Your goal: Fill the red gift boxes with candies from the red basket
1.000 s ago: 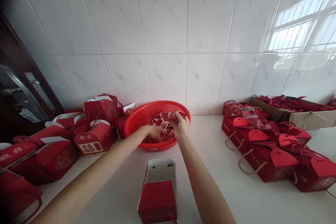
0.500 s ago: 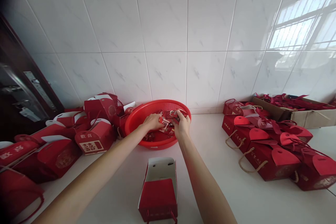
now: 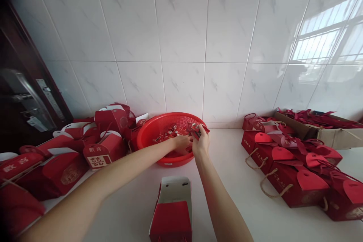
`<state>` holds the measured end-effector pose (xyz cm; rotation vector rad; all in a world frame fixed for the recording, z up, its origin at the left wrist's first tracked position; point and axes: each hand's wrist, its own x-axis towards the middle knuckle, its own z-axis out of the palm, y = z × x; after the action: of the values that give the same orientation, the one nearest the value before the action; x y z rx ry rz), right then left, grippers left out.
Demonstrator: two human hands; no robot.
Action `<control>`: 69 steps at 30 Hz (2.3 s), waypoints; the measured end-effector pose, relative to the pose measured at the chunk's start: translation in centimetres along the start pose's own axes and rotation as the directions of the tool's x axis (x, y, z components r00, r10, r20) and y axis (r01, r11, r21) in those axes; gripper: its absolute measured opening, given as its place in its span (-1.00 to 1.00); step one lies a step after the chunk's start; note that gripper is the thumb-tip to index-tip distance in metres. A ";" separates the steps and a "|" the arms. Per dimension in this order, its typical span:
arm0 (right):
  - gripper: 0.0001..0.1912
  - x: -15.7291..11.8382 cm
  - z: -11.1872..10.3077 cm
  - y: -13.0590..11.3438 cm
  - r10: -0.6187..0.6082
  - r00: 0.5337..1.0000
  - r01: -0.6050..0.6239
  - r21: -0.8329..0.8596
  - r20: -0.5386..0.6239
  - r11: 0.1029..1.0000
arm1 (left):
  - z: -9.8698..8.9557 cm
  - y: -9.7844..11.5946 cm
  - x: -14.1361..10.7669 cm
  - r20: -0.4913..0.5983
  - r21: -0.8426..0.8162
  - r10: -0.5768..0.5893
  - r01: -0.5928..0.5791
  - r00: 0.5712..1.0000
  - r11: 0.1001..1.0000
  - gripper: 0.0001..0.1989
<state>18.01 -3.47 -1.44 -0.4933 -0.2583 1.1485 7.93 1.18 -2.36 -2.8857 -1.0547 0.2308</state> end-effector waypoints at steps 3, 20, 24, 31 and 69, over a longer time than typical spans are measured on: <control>-0.84 0.2 -0.2 0.0 0.006 1.000 -0.006 0.003 -0.006 1.000 | -0.4 -1.4 1.0 -0.005 0.031 -0.151 0.151 0.989 0.988 -0.73; -0.88 0.0 0.2 0.1 0.002 1.000 -0.002 0.013 0.009 1.000 | -0.9 -2.8 1.5 0.019 -0.199 -0.076 0.078 0.997 0.977 -0.65; -0.89 0.0 0.1 0.0 -0.001 0.999 0.000 0.007 0.039 1.000 | -0.8 -2.0 1.8 0.061 -0.209 -0.007 0.019 0.998 0.978 -0.63; -0.89 0.3 -0.2 0.0 -0.020 0.997 0.019 0.005 0.068 1.000 | -0.9 -2.4 1.6 0.064 -0.143 -0.058 0.066 0.996 0.988 -0.65; -0.89 0.1 -0.1 0.1 -0.026 0.996 0.028 -0.019 0.085 0.999 | 1.5 -7.6 2.0 0.046 -0.257 -0.536 0.528 0.843 0.809 -0.55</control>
<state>18.01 -3.41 -1.54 -0.4580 -0.3486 1.1429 4.40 8.32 -3.22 -2.6273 -1.9603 0.0145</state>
